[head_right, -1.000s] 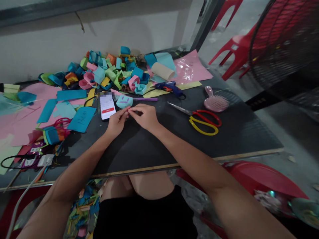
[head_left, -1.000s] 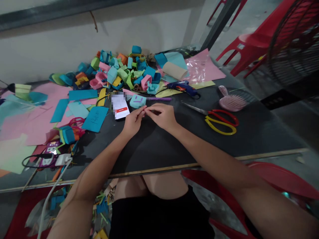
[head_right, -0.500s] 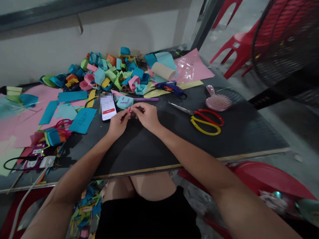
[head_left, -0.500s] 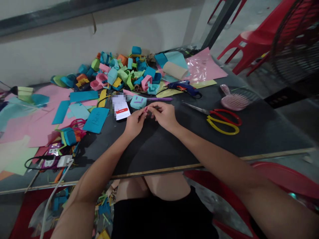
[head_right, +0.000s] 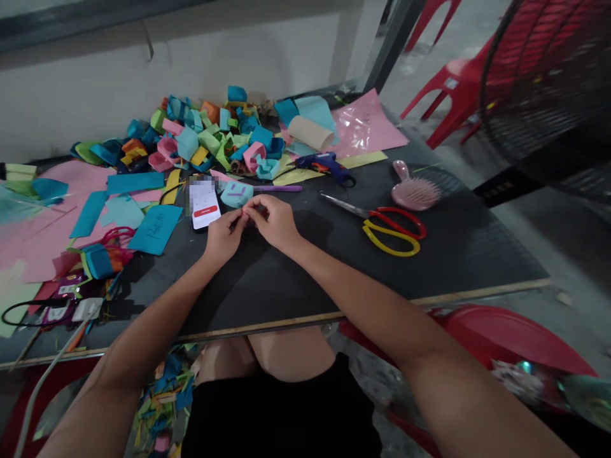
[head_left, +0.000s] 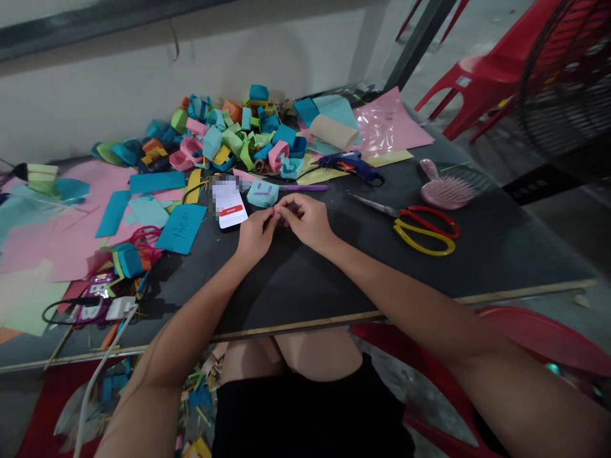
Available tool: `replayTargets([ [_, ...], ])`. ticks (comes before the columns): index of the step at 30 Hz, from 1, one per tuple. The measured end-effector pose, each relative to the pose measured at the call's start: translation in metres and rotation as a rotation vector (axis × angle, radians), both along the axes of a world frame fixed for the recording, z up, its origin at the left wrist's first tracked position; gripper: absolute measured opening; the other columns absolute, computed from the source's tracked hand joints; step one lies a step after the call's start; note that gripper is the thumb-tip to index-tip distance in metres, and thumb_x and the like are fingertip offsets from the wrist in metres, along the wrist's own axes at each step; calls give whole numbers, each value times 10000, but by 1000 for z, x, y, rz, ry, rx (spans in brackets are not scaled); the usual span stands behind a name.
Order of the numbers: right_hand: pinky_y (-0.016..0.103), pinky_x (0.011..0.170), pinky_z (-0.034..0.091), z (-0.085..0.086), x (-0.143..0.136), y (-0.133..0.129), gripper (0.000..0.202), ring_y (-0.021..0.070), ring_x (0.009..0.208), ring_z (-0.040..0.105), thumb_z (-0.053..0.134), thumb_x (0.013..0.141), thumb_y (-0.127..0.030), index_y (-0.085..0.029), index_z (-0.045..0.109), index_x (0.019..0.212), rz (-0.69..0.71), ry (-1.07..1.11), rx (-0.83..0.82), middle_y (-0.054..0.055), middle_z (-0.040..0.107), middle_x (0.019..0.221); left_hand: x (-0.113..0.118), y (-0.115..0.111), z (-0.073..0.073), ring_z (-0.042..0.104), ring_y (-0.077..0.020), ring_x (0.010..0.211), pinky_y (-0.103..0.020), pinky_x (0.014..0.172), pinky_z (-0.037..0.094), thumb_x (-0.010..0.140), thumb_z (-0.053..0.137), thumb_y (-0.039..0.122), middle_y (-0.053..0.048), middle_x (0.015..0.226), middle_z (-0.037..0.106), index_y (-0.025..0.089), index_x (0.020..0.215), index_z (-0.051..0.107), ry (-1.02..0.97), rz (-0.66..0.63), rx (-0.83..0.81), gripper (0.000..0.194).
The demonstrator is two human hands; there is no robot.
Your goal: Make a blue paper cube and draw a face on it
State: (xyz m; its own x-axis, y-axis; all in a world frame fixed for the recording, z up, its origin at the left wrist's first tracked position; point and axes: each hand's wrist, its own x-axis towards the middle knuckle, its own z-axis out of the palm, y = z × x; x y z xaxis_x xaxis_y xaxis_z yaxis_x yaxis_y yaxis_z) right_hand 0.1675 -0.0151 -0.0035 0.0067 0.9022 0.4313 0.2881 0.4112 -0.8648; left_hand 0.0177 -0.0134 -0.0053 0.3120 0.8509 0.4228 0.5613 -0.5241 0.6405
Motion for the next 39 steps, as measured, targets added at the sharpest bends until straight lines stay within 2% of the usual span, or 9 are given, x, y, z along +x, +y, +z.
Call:
replayTargets([
  [5, 287, 628, 515, 1, 2, 0, 149, 157, 699, 645, 627, 860, -327, -198, 663, 796, -13, -57, 72, 40, 705, 809, 0, 0, -1, 617, -151, 709, -277, 673, 461, 933, 488, 242, -62, 791, 701, 161, 886, 688, -17, 8, 5, 221],
  [9, 298, 636, 515, 3, 4, 0, 172, 162, 700, 642, 616, 872, -341, -205, 664, 779, 0, -111, 89, 42, 707, 817, -2, 0, 0, 595, -142, 661, -263, 626, 439, 927, 490, 241, -45, 748, 693, 166, 887, 702, 3, 7, -21, 229],
  [16, 296, 638, 484, 9, 14, 4, 147, 163, 701, 637, 655, 853, -343, -207, 713, 859, 70, -208, 92, 39, 730, 825, -5, 2, 2, 589, -149, 674, -267, 647, 436, 932, 471, 193, -38, 697, 659, 170, 749, 651, 101, -16, 18, 258],
  [20, 289, 630, 448, 13, 19, 4, 195, 144, 644, 584, 611, 890, -357, -207, 698, 800, 117, -318, 152, 30, 711, 793, -12, 9, 6, 614, -176, 775, -292, 718, 467, 937, 453, 187, -56, 771, 669, 179, 781, 643, 213, -110, 68, 245],
  [26, 292, 667, 426, 4, 16, 2, 176, 156, 711, 567, 540, 930, -326, -210, 640, 842, 108, -385, 196, 35, 654, 832, -21, 18, 11, 620, -182, 808, -311, 751, 481, 942, 401, 157, -64, 793, 673, 179, 778, 614, 305, -235, 149, 270],
  [30, 291, 687, 427, 5, 5, -3, 172, 173, 810, 570, 428, 968, -279, -214, 558, 875, 65, -366, 221, 58, 613, 911, -26, 16, 21, 638, -192, 782, -298, 693, 465, 936, 393, 168, -86, 836, 699, 170, 864, 641, 398, -200, 209, 259],
  [34, 295, 689, 423, 7, -5, -11, 168, 171, 792, 544, 380, 979, -264, -223, 494, 862, 43, -334, 243, 55, 576, 896, -32, 8, 32, 651, -189, 736, -272, 638, 440, 925, 408, 182, -84, 809, 710, 168, 910, 669, 495, -160, 252, 262],
  [37, 301, 695, 426, 5, -7, -14, 151, 173, 777, 537, 379, 970, -239, -227, 478, 857, 31, -335, 241, 51, 565, 876, -32, 5, 31, 663, -193, 742, -262, 623, 436, 922, 425, 176, -83, 801, 717, 168, 904, 686, 506, -155, 218, 262],
  [39, 306, 707, 434, 2, -6, -14, 139, 179, 794, 545, 392, 964, -238, -229, 479, 856, 7, -308, 242, 51, 566, 868, -29, 5, 26, 670, -196, 769, -260, 630, 444, 938, 453, 212, -89, 853, 731, 168, 986, 696, 466, -119, 175, 252],
])
